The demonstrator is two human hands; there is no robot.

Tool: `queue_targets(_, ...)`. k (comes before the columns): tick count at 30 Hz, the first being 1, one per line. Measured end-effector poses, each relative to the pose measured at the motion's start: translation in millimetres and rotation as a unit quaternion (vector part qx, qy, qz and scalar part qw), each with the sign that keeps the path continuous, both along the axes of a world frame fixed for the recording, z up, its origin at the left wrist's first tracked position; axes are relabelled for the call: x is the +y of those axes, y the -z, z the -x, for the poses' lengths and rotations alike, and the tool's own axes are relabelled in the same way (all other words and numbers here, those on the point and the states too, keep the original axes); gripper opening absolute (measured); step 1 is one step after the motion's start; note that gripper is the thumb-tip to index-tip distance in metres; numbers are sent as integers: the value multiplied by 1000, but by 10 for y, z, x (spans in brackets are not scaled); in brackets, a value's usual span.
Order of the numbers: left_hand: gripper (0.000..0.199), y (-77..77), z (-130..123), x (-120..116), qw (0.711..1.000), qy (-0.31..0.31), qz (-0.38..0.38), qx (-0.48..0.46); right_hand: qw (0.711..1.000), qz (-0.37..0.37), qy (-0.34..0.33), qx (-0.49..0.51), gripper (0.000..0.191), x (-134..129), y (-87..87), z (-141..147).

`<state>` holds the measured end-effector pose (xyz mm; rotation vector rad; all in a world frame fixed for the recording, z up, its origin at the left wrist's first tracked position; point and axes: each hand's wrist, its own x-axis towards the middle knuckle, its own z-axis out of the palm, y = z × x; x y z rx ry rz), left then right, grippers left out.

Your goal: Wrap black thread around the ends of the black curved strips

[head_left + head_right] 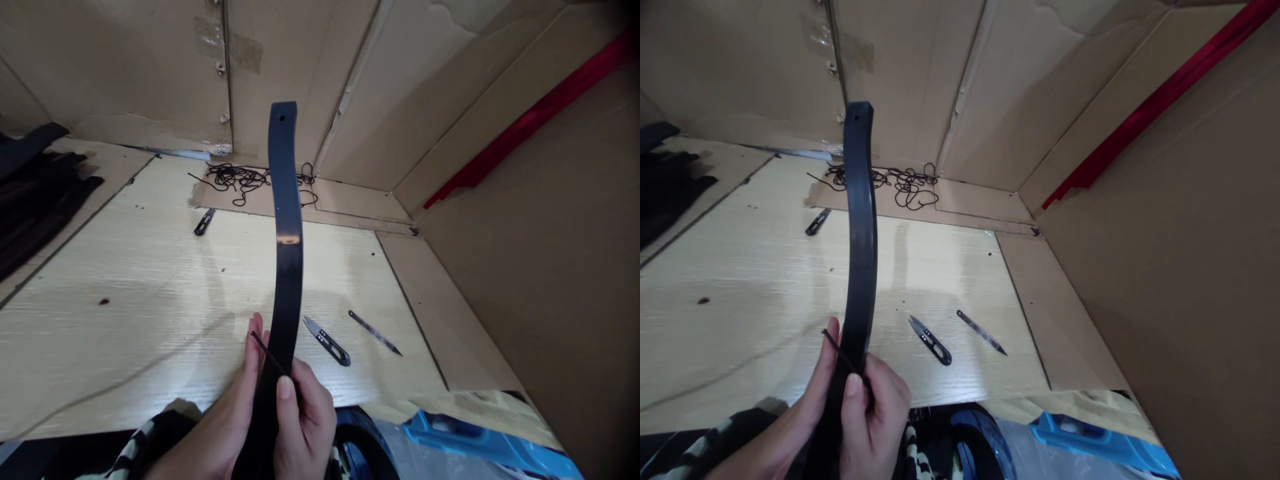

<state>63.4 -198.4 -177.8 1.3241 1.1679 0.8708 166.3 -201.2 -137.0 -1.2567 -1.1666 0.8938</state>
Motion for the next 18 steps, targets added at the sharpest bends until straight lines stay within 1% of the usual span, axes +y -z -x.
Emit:
queue_targets(1, 86, -90, 37, -21, 1000, 3, -19, 0, 1000, -2, 3, -4, 33, -4, 9, -4)
queue_targets(3, 91, -262, 109, -46, 997, 31, -67, 30, 1000, -12, 8, -21, 30, -9, 38, -30)
queue_targets(5, 94, -393, 154, -37, 990, 41, -112, 76, 999, -25, 14, -30, 27, -14, 83, -74)
queue_targets(6, 96, -436, 163, -19, 981, 47, -144, 120, 999, -31, 23, -26, 26, -19, 113, -99)
queue_targets(7, 99, -467, 167, 4, 966, 53, -184, 174, 999, -34, 35, -19, 25, -26, 147, -124)
queue_targets(8, 104, -487, 166, 30, 943, 62, -228, 234, 998, -35, 49, -10, 24, -35, 185, -146)
queue_targets(10, 113, -511, 160, 80, 882, 87, -311, 344, 995, -40, 88, 3, 21, -55, 257, -180)
queue_targets(11, 115, -521, 157, 98, 859, 101, -336, 374, 993, -48, 108, 8, 20, -63, 282, -189)
queue_targets(12, 114, -532, 153, 110, 843, 115, -350, 392, 991, -57, 121, 15, 19, -68, 296, -193)
queue_targets(13, 111, -543, 148, 117, 834, 129, -357, 401, 989, -66, 128, 27, 19, -68, 294, -194)
queue_targets(14, 108, -556, 141, 119, 829, 140, -361, 405, 988, -75, 126, 42, 19, -65, 276, -191)
queue_targets(16, 103, -585, 123, 114, 828, 152, -361, 402, 990, -81, 90, 74, 21, -48, 206, -184)
queue_targets(18, 97, -617, 104, 107, 838, 156, -353, 386, 991, -78, 52, 97, 22, -29, 124, -182)
